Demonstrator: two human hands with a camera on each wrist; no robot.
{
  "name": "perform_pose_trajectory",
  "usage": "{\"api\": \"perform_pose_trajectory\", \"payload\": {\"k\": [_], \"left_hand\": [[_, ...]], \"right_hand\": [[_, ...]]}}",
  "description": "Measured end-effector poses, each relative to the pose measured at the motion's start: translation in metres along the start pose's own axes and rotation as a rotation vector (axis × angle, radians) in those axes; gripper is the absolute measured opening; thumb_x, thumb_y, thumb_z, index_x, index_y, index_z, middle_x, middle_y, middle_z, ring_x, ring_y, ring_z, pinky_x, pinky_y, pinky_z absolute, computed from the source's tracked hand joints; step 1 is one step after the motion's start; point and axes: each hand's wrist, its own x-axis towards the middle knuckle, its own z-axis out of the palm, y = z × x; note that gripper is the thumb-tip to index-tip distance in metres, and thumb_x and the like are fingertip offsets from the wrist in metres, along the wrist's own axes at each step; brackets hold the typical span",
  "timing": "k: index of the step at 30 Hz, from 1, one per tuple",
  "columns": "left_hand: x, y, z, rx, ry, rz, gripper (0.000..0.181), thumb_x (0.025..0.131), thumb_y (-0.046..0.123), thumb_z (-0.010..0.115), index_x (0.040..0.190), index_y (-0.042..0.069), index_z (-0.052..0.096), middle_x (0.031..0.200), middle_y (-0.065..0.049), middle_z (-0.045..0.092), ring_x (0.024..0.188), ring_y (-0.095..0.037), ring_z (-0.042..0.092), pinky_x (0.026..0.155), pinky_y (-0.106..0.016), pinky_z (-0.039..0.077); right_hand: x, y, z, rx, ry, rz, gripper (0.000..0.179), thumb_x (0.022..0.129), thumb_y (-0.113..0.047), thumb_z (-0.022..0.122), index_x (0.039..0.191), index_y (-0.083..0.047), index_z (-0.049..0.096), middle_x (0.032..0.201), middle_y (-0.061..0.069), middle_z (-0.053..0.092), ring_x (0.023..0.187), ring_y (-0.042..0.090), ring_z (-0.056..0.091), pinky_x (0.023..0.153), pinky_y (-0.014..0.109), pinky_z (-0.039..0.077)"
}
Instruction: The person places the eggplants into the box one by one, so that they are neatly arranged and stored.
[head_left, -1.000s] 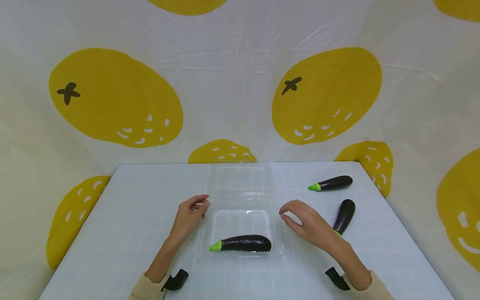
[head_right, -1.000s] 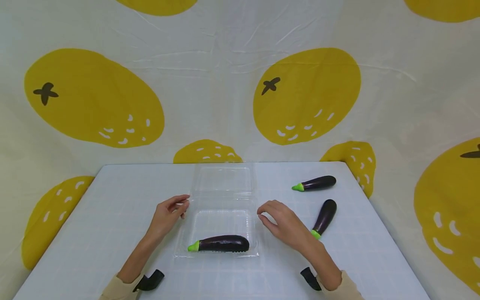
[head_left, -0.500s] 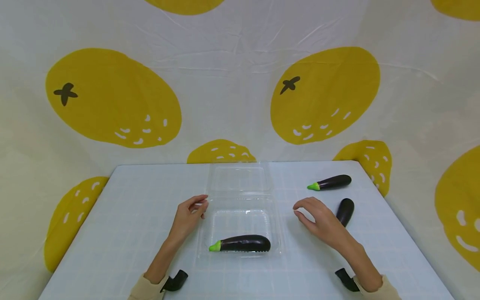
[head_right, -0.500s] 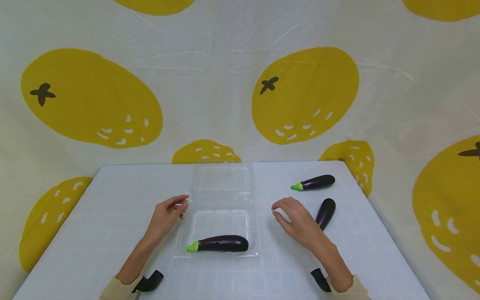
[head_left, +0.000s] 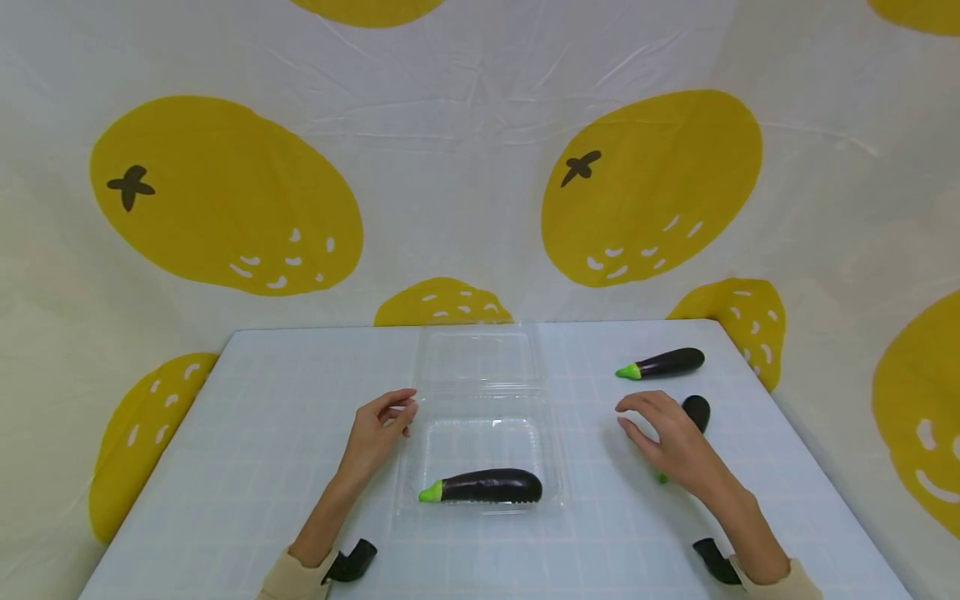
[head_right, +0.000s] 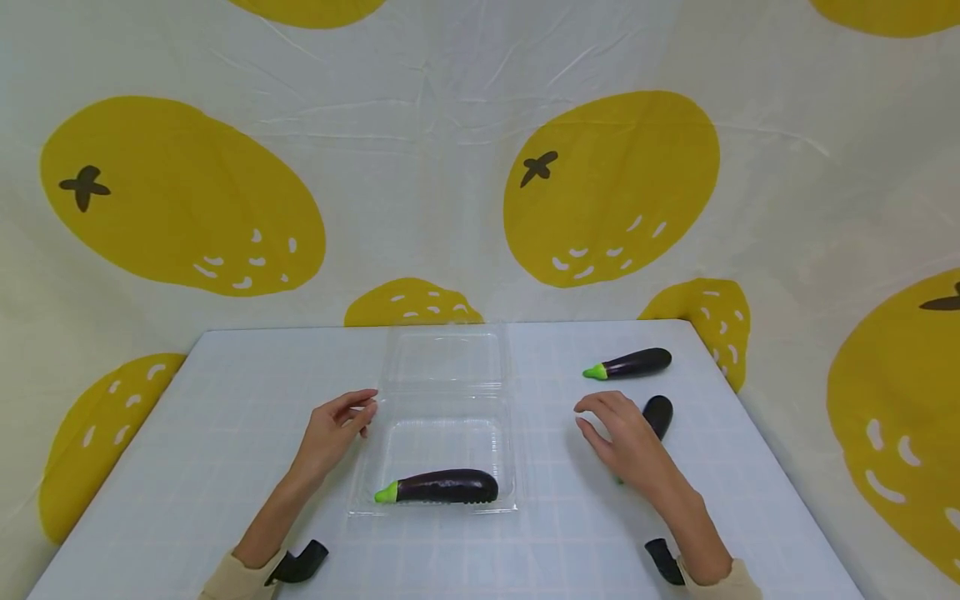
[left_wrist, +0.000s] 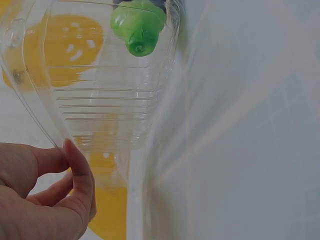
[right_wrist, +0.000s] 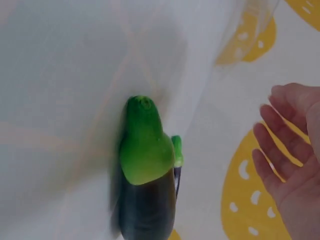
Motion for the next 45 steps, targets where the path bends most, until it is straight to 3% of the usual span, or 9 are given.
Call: {"api": "perform_pose_trajectory", "payload": {"k": [3,8,17,26,33,36,40,45], "left_hand": [[0.0,0.0,0.0,0.002,0.0,0.007,0.034,0.099,0.013,0.07,0.13,-0.002,0.067,0.113,-0.016,0.071,0.076,-0.019,0.065,0.067,-0.02,0.052],[0.0,0.001,0.001,0.008,0.001,-0.002,0.035,0.1,0.012,0.069,0.131,-0.004,0.065,0.115,-0.019,0.07,0.078,-0.024,0.066,0.067,-0.019,0.052],[-0.011,0.031,0.001,0.0,0.003,-0.024,0.031,0.099,0.003,0.066,0.128,-0.01,0.065,0.112,-0.025,0.069,0.086,-0.042,0.064,0.068,-0.024,0.055],[0.001,-0.001,0.002,-0.014,0.011,0.003,0.036,0.099,0.013,0.071,0.13,-0.003,0.066,0.116,-0.019,0.07,0.08,-0.026,0.066,0.067,-0.019,0.053],[0.001,-0.002,0.001,-0.012,0.011,-0.002,0.033,0.099,0.01,0.07,0.13,-0.002,0.067,0.113,-0.015,0.071,0.082,-0.025,0.066,0.068,-0.02,0.054],[0.001,-0.001,0.002,-0.02,0.011,-0.006,0.033,0.099,0.01,0.07,0.13,-0.002,0.067,0.111,-0.015,0.07,0.081,-0.025,0.066,0.067,-0.02,0.054],[0.001,-0.001,0.001,-0.035,0.005,0.002,0.033,0.099,0.01,0.07,0.129,-0.003,0.067,0.112,-0.017,0.07,0.079,-0.024,0.066,0.067,-0.021,0.053],[0.0,0.001,0.001,-0.038,0.001,0.002,0.033,0.099,0.011,0.069,0.129,-0.004,0.066,0.114,-0.018,0.07,0.077,-0.021,0.065,0.067,-0.02,0.052]], "right_hand": [[-0.004,0.007,-0.004,0.002,-0.006,0.016,0.026,0.08,0.004,0.084,0.101,-0.008,0.072,0.103,0.003,0.07,0.1,0.023,0.061,0.098,0.009,0.036],[-0.011,0.017,-0.009,-0.003,-0.008,0.055,0.027,0.079,0.006,0.083,0.1,-0.007,0.072,0.104,0.005,0.07,0.101,0.024,0.059,0.1,0.005,0.032],[-0.024,0.038,-0.016,-0.022,0.007,0.065,0.035,0.071,0.014,0.084,0.099,-0.001,0.072,0.105,0.011,0.068,0.101,0.028,0.057,0.102,0.003,0.025],[-0.038,0.054,-0.022,-0.103,-0.057,0.109,0.036,0.071,0.009,0.088,0.102,-0.001,0.073,0.109,0.013,0.067,0.103,0.031,0.058,0.099,0.007,0.028],[-0.044,0.063,-0.027,-0.152,-0.106,0.098,0.037,0.071,0.005,0.088,0.105,0.001,0.073,0.111,0.017,0.067,0.104,0.035,0.06,0.092,0.033,0.041],[-0.046,0.066,-0.03,-0.145,-0.126,0.093,0.037,0.073,0.005,0.087,0.106,0.001,0.073,0.112,0.018,0.067,0.104,0.036,0.061,0.096,0.026,0.041],[-0.05,0.069,-0.033,-0.108,-0.145,0.085,0.035,0.073,0.008,0.085,0.105,0.0,0.072,0.112,0.017,0.066,0.103,0.035,0.06,0.103,0.005,0.025],[-0.053,0.071,-0.037,-0.06,-0.173,0.05,0.034,0.072,0.014,0.082,0.101,0.0,0.072,0.112,0.018,0.063,0.104,0.034,0.055,0.105,0.0,0.013]]}}
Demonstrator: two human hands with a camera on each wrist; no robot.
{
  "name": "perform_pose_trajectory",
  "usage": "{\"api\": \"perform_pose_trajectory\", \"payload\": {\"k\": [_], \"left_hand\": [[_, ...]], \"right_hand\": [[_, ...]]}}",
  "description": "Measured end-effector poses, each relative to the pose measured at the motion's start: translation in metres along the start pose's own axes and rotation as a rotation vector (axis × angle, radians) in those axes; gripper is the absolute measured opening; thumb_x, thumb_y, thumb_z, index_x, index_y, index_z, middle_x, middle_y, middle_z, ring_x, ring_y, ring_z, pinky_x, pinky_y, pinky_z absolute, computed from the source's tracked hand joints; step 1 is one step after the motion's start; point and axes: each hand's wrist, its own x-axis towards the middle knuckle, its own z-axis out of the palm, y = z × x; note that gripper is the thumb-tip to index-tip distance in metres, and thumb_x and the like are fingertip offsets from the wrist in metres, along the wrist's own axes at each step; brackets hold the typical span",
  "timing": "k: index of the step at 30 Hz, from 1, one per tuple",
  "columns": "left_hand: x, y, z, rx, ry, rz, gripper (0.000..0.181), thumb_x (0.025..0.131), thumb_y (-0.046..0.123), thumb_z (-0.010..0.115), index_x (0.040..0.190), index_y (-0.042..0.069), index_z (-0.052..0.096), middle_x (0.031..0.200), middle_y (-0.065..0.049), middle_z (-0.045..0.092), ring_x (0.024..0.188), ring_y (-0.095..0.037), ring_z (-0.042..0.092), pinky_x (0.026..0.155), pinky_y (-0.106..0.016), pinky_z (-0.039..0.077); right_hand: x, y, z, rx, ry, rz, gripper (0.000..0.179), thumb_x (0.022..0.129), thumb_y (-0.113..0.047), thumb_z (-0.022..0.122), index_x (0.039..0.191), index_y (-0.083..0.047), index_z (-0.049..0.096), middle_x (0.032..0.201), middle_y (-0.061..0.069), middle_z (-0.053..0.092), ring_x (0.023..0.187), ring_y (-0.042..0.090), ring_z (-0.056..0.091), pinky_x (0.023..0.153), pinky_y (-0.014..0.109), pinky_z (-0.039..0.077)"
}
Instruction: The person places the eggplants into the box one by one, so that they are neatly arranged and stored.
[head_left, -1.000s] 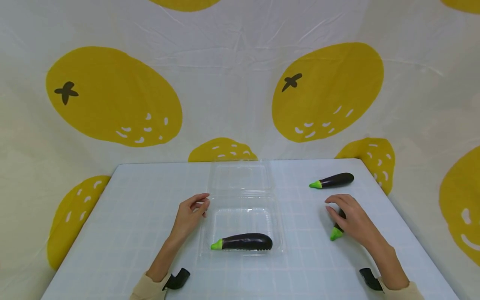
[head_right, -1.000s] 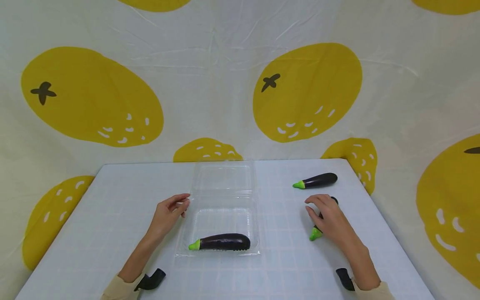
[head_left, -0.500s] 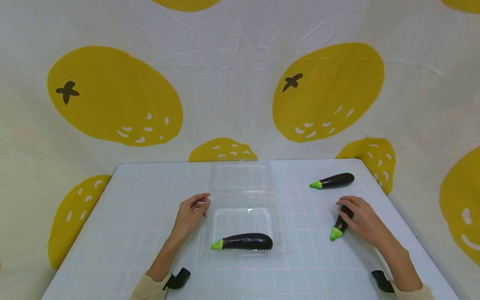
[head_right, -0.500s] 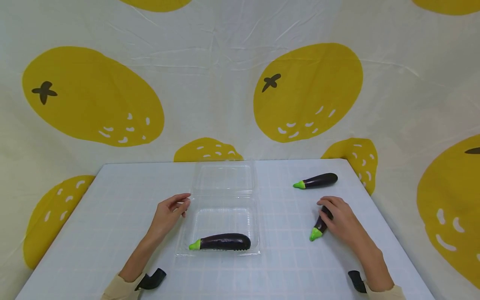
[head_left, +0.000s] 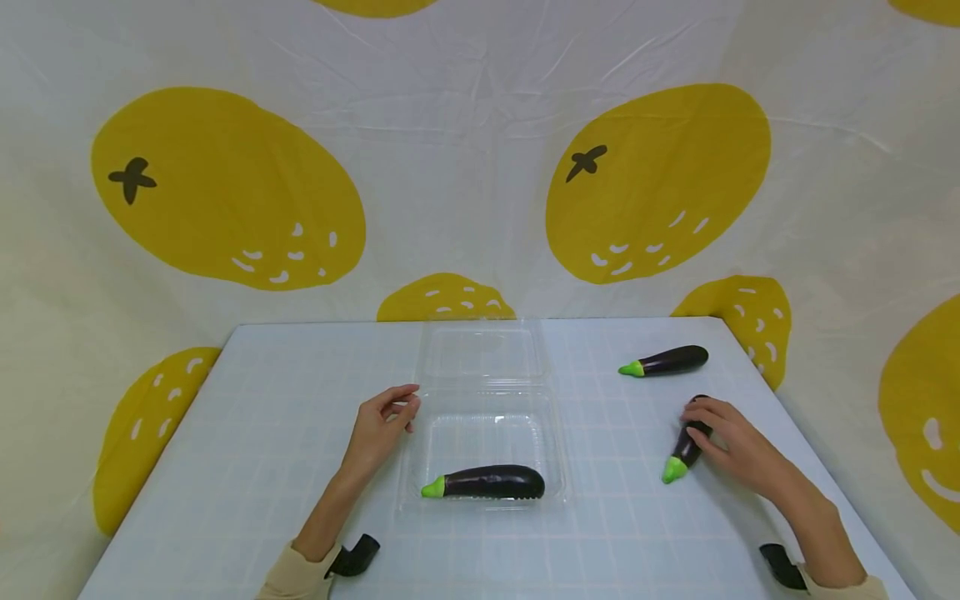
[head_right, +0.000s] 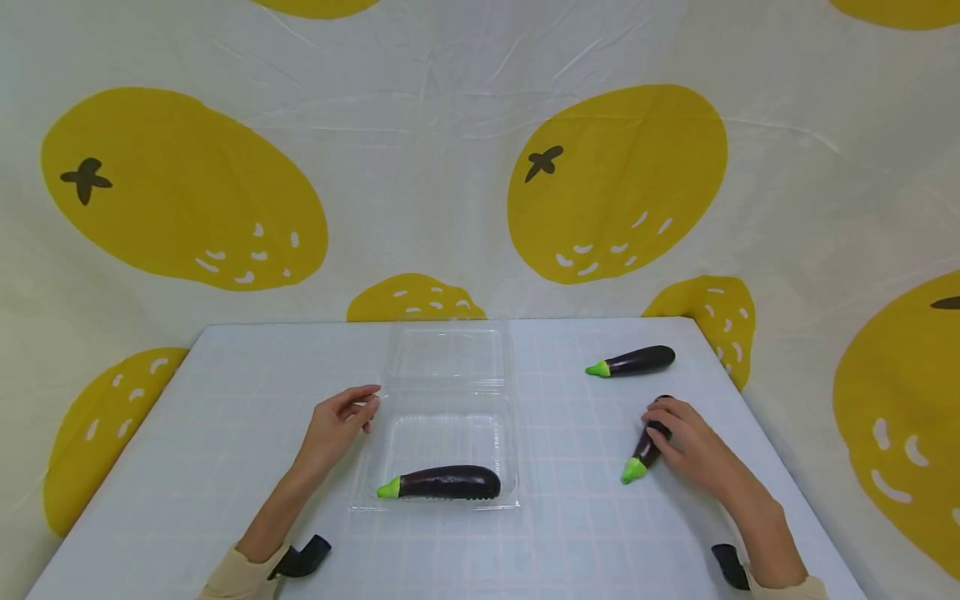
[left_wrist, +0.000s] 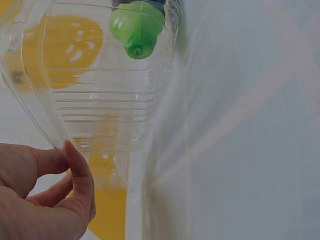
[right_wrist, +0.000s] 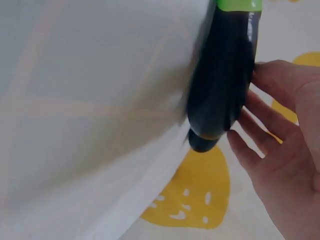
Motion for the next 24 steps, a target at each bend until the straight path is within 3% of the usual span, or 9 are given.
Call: {"api": "perform_pose_trajectory", "payload": {"k": [5,7,9,10,12,14,16,17,24], "left_hand": [[-0.002,0.007,0.0,0.011,-0.005,-0.021,0.035,0.1,0.008,0.068,0.131,-0.007,0.064,0.116,-0.021,0.069,0.084,-0.033,0.066,0.068,-0.021,0.053],[-0.005,0.014,0.0,0.015,-0.006,-0.027,0.034,0.1,0.006,0.066,0.131,-0.008,0.063,0.116,-0.023,0.068,0.086,-0.037,0.065,0.068,-0.022,0.053],[-0.005,0.013,0.0,0.013,-0.004,-0.012,0.033,0.1,0.007,0.067,0.13,-0.007,0.064,0.115,-0.022,0.068,0.083,-0.034,0.065,0.068,-0.02,0.052],[-0.006,0.014,0.0,0.017,-0.004,-0.013,0.034,0.1,0.007,0.067,0.13,-0.007,0.064,0.116,-0.022,0.068,0.082,-0.033,0.065,0.068,-0.021,0.052],[-0.003,0.009,0.0,0.026,-0.002,-0.021,0.034,0.101,0.007,0.067,0.131,-0.007,0.064,0.116,-0.022,0.068,0.082,-0.033,0.065,0.069,-0.021,0.052],[-0.001,0.003,0.0,0.029,-0.002,-0.016,0.034,0.101,0.008,0.067,0.132,-0.007,0.063,0.118,-0.022,0.068,0.084,-0.033,0.066,0.068,-0.021,0.052],[-0.001,0.003,0.0,0.027,-0.003,-0.018,0.035,0.101,0.007,0.066,0.132,-0.007,0.063,0.119,-0.024,0.068,0.087,-0.036,0.066,0.068,-0.02,0.052],[-0.002,0.004,0.0,0.025,-0.003,-0.021,0.035,0.101,0.007,0.066,0.132,-0.007,0.063,0.12,-0.024,0.068,0.088,-0.038,0.066,0.068,-0.02,0.052],[-0.012,0.03,0.001,0.016,-0.009,-0.023,0.033,0.1,0.003,0.066,0.13,-0.011,0.062,0.119,-0.027,0.067,0.088,-0.044,0.064,0.067,-0.02,0.052]], "right_hand": [[-0.002,0.001,-0.007,0.064,-0.133,0.073,0.028,0.081,0.015,0.073,0.105,0.0,0.073,0.121,0.021,0.061,0.115,0.041,0.049,0.104,-0.001,0.007],[-0.002,-0.001,-0.009,0.086,-0.214,0.145,0.028,0.086,0.013,0.068,0.109,-0.001,0.072,0.127,0.023,0.059,0.123,0.045,0.045,0.11,0.004,0.01],[-0.002,-0.002,-0.011,0.092,-0.277,0.207,0.028,0.089,0.012,0.065,0.112,-0.001,0.072,0.132,0.023,0.057,0.13,0.047,0.041,0.12,0.022,0.021],[-0.002,-0.003,-0.012,0.09,-0.296,0.23,0.028,0.09,0.011,0.064,0.114,-0.002,0.072,0.134,0.023,0.057,0.132,0.047,0.039,0.121,0.024,0.021],[-0.003,-0.003,-0.013,0.084,-0.317,0.247,0.028,0.09,0.011,0.063,0.114,-0.002,0.071,0.136,0.023,0.056,0.134,0.047,0.037,0.12,0.046,0.03],[-0.004,-0.002,-0.014,0.077,-0.321,0.245,0.029,0.089,0.012,0.063,0.114,-0.002,0.071,0.136,0.024,0.055,0.134,0.047,0.036,0.119,0.052,0.031],[-0.006,-0.001,-0.015,0.066,-0.323,0.24,0.031,0.088,0.014,0.064,0.113,-0.003,0.072,0.137,0.023,0.055,0.134,0.046,0.036,0.12,0.048,0.029],[-0.007,-0.001,-0.015,0.06,-0.326,0.234,0.032,0.086,0.015,0.065,0.113,-0.002,0.071,0.137,0.024,0.054,0.134,0.047,0.036,0.116,0.057,0.032],[-0.006,-0.001,-0.015,0.007,-0.358,0.225,0.044,0.079,0.019,0.071,0.116,-0.004,0.071,0.139,0.023,0.051,0.133,0.047,0.035,0.101,0.071,0.038]]}}
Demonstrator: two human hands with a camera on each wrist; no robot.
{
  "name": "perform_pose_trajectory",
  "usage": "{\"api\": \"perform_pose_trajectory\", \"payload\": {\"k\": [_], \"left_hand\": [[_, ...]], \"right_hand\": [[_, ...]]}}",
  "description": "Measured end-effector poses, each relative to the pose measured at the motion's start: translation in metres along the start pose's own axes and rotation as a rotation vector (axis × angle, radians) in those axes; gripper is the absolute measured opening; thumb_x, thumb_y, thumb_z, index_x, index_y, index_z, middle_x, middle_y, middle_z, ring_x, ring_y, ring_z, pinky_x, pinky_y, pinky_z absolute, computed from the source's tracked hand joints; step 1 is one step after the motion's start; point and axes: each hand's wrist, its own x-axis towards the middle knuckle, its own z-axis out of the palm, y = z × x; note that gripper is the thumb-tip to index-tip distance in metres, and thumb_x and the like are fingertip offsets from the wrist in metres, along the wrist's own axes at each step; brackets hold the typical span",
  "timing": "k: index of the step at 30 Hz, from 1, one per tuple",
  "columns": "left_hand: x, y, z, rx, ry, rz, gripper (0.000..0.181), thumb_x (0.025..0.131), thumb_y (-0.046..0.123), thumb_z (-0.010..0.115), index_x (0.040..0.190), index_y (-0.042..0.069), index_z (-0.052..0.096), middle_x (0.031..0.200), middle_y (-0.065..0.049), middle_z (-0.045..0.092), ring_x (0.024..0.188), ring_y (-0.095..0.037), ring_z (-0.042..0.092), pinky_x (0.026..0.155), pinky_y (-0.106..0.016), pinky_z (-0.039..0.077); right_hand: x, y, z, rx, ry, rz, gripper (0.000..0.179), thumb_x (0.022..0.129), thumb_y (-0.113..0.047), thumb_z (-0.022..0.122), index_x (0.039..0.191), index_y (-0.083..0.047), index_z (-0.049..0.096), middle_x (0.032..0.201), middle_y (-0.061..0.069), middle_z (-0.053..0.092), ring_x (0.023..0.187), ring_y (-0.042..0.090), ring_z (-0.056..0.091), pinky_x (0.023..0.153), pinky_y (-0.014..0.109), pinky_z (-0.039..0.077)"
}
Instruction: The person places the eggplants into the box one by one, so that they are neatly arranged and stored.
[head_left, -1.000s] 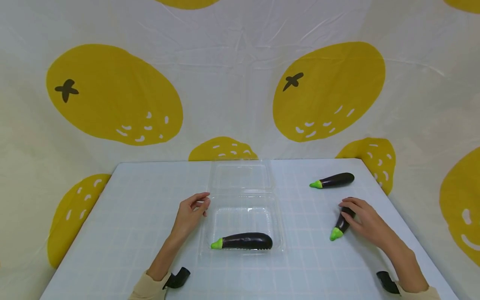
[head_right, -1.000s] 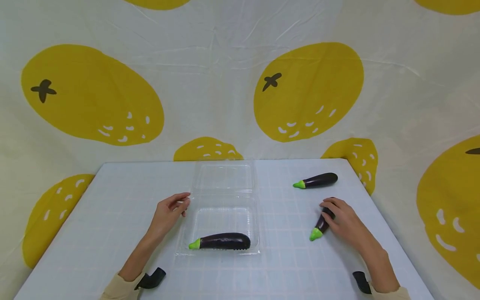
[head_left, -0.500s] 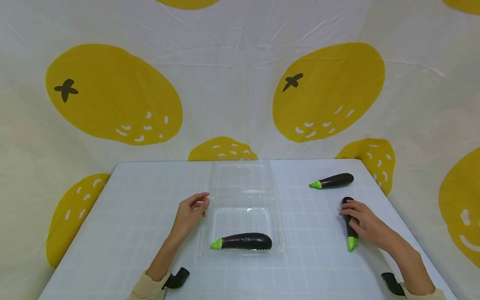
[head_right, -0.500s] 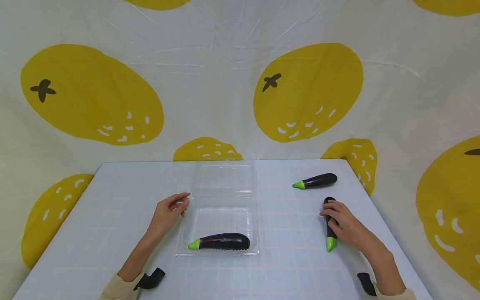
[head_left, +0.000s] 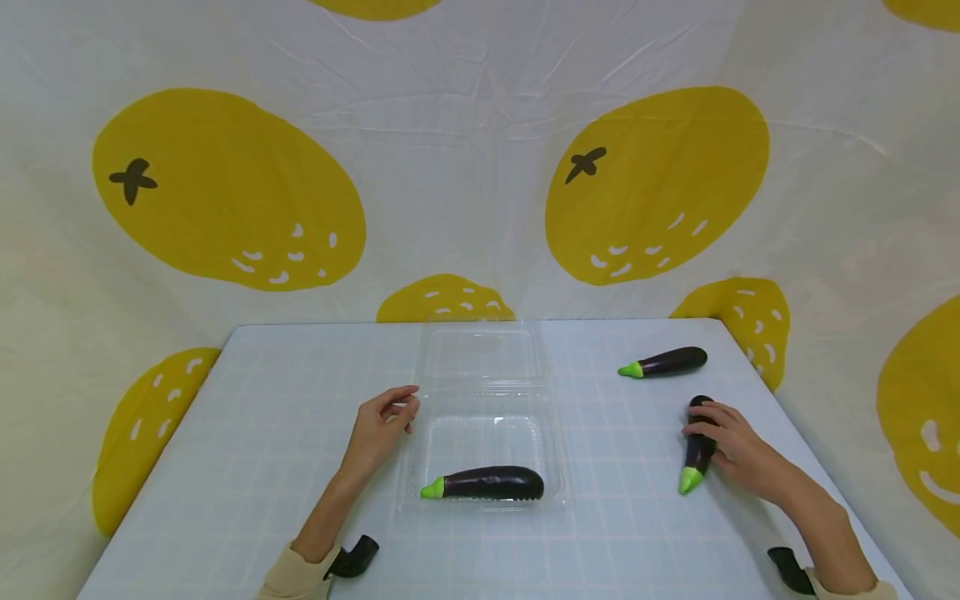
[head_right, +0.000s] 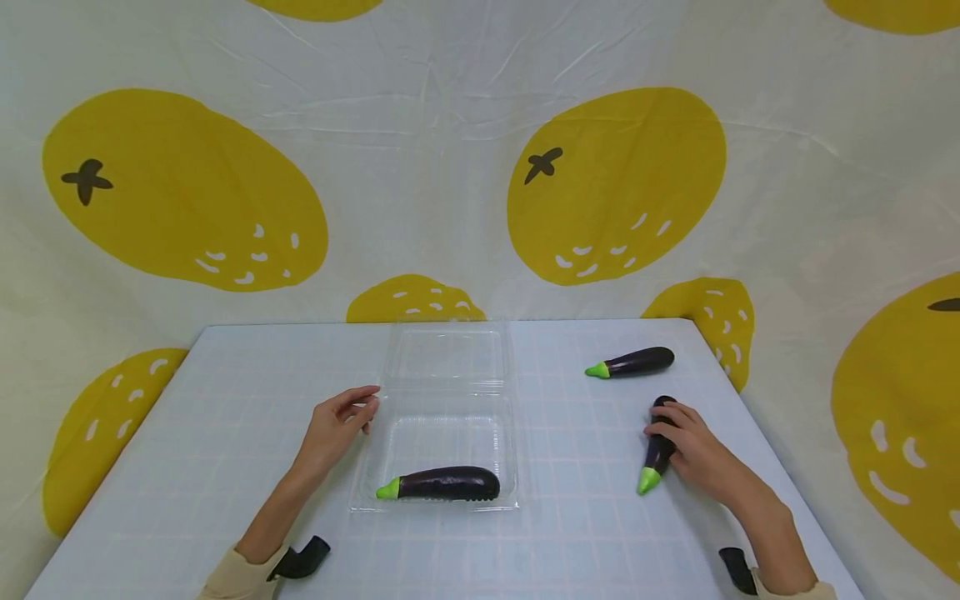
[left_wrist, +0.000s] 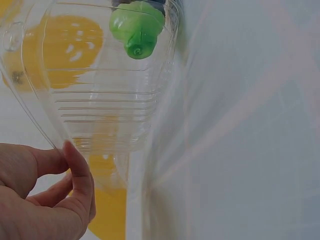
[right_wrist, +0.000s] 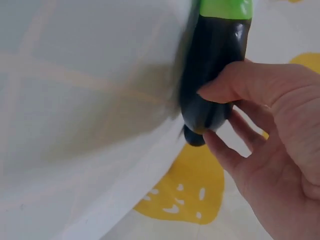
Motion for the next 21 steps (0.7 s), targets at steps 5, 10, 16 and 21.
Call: {"api": "perform_pose_trajectory", "payload": {"k": [5,10,16,21], "left_hand": [[-0.002,0.004,-0.001,0.004,0.003,0.006,0.033,0.1,0.003,0.065,0.13,-0.011,0.062,0.118,-0.026,0.067,0.084,-0.039,0.065,0.067,-0.02,0.052],[-0.001,0.001,0.0,0.004,0.01,-0.006,0.034,0.101,0.005,0.066,0.131,-0.01,0.063,0.116,-0.026,0.068,0.081,-0.034,0.066,0.067,-0.019,0.051],[-0.005,0.009,-0.002,-0.002,0.001,-0.007,0.033,0.1,0.005,0.066,0.13,-0.009,0.064,0.116,-0.027,0.068,0.083,-0.036,0.065,0.068,-0.018,0.051],[-0.008,0.014,-0.004,-0.014,-0.009,0.007,0.033,0.1,0.004,0.067,0.129,-0.011,0.064,0.115,-0.027,0.068,0.085,-0.04,0.065,0.069,-0.02,0.053]], "right_hand": [[0.0,0.0,0.002,-0.076,0.06,-0.063,0.051,0.071,0.02,0.08,0.114,-0.007,0.072,0.134,0.022,0.055,0.128,0.047,0.039,0.095,0.072,0.043],[0.0,0.001,0.003,-0.137,0.149,-0.116,0.056,0.066,0.013,0.088,0.115,-0.009,0.072,0.126,0.019,0.061,0.121,0.044,0.044,0.091,0.07,0.045],[0.004,0.0,0.003,-0.126,0.17,-0.11,0.053,0.07,0.002,0.09,0.118,-0.009,0.071,0.12,0.016,0.065,0.115,0.041,0.051,0.092,0.067,0.046],[0.006,-0.007,0.0,-0.06,0.143,-0.041,0.05,0.076,-0.004,0.089,0.122,-0.005,0.069,0.12,0.019,0.065,0.11,0.039,0.059,0.092,0.062,0.05]]}}
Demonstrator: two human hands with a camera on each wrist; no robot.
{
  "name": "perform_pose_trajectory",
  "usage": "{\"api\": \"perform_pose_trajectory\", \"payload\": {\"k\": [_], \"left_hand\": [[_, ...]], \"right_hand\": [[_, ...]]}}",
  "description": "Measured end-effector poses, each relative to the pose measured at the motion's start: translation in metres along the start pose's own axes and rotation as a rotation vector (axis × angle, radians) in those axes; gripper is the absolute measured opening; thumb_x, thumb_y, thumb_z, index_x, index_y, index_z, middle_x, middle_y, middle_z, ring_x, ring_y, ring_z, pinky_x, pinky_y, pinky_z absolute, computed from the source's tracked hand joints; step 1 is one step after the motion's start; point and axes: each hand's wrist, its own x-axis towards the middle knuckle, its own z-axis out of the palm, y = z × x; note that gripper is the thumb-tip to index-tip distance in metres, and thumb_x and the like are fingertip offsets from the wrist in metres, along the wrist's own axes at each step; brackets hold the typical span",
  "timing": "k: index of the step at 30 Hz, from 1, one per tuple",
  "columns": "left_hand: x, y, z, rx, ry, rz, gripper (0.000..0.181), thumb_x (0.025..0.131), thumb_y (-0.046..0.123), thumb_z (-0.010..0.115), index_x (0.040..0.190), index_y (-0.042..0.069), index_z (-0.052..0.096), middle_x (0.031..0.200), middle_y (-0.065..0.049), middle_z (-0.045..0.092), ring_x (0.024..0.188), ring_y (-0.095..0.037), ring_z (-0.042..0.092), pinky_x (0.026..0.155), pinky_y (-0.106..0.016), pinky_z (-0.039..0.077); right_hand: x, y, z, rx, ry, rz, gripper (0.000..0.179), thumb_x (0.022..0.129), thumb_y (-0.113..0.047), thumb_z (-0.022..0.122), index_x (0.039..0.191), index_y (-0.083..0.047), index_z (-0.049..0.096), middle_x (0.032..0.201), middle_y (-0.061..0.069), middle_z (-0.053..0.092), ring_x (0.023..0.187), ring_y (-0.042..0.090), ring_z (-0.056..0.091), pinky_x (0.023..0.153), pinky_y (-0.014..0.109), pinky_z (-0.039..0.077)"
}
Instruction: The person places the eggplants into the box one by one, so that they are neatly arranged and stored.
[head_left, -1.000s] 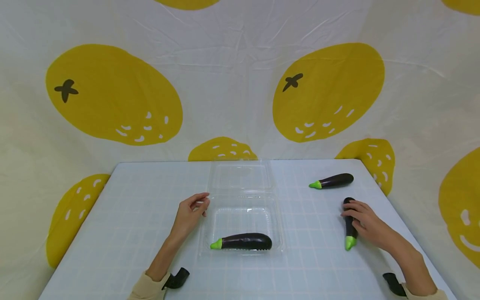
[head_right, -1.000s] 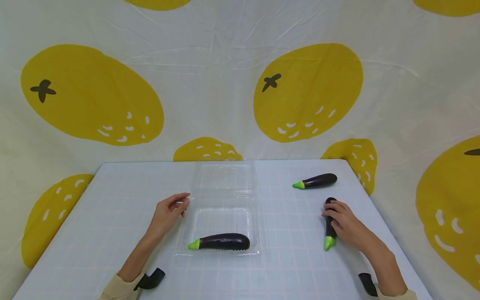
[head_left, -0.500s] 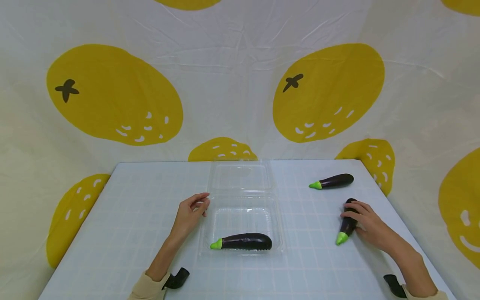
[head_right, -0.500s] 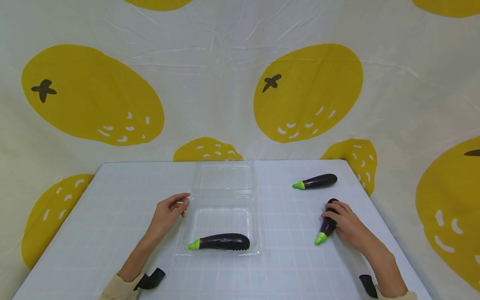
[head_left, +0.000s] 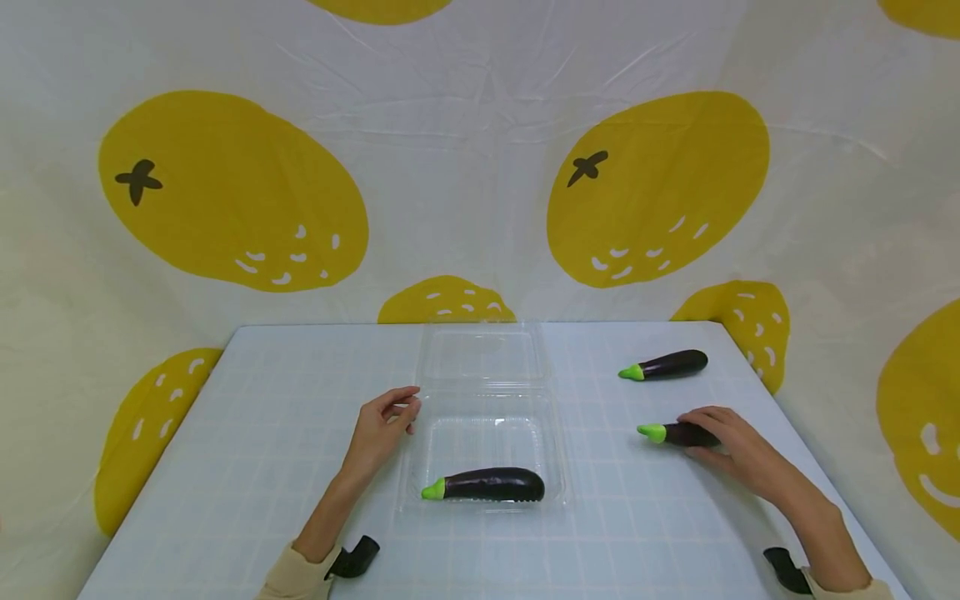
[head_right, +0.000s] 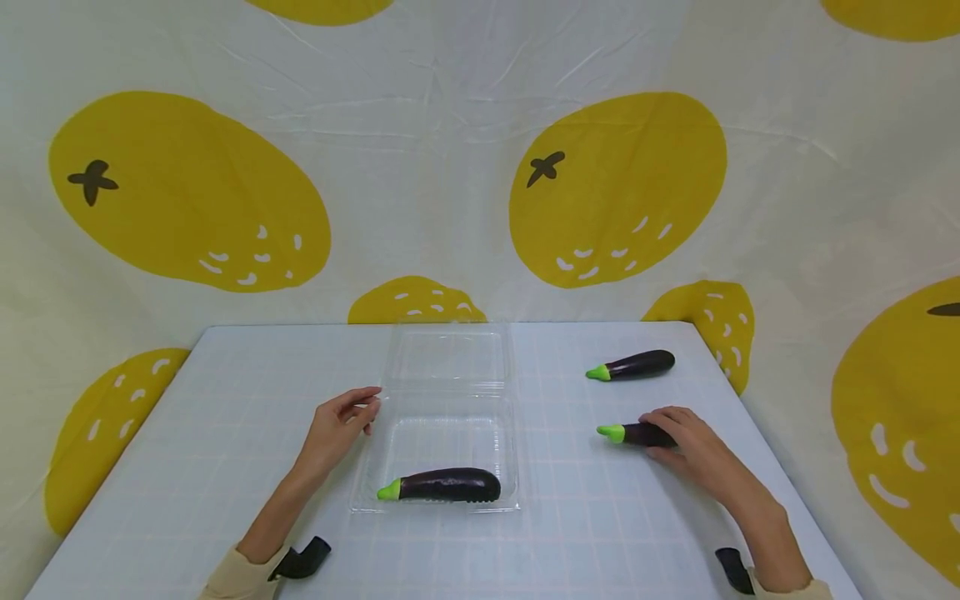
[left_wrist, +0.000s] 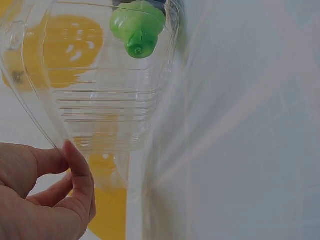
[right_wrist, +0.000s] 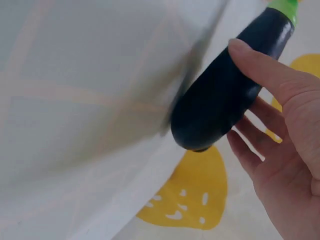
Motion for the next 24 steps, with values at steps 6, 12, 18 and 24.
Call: {"api": "perform_pose_trajectory", "payload": {"k": [6,12,18,24], "left_hand": [[0.0,0.001,0.0,-0.003,-0.002,0.008,0.031,0.1,0.004,0.066,0.128,-0.01,0.064,0.114,-0.027,0.068,0.083,-0.038,0.065,0.069,-0.021,0.053],[0.001,-0.003,0.0,0.01,0.002,0.017,0.033,0.1,0.003,0.066,0.128,-0.012,0.062,0.113,-0.026,0.068,0.081,-0.036,0.065,0.067,-0.021,0.053],[0.001,-0.003,0.0,0.007,0.003,0.025,0.032,0.099,0.003,0.066,0.127,-0.012,0.064,0.112,-0.026,0.068,0.084,-0.04,0.065,0.068,-0.024,0.055],[0.002,-0.005,0.001,0.006,0.0,0.007,0.032,0.1,0.004,0.066,0.128,-0.01,0.064,0.113,-0.027,0.068,0.085,-0.04,0.065,0.071,-0.026,0.056]], "right_hand": [[0.007,-0.008,-0.006,0.074,-0.071,0.146,0.049,0.085,-0.015,0.084,0.128,-0.002,0.066,0.124,0.023,0.064,0.111,0.043,0.061,0.094,0.063,0.05],[0.01,-0.012,-0.007,0.106,-0.033,0.167,0.051,0.085,-0.016,0.085,0.13,0.001,0.065,0.124,0.024,0.066,0.111,0.043,0.062,0.093,0.063,0.051],[0.01,-0.016,-0.005,0.13,0.046,0.138,0.053,0.085,-0.016,0.086,0.131,0.001,0.064,0.126,0.023,0.066,0.113,0.043,0.062,0.093,0.062,0.05],[0.015,-0.023,-0.004,0.173,0.098,0.125,0.056,0.086,-0.016,0.085,0.133,-0.001,0.06,0.119,0.02,0.068,0.104,0.037,0.066,0.086,0.054,0.056]]}}
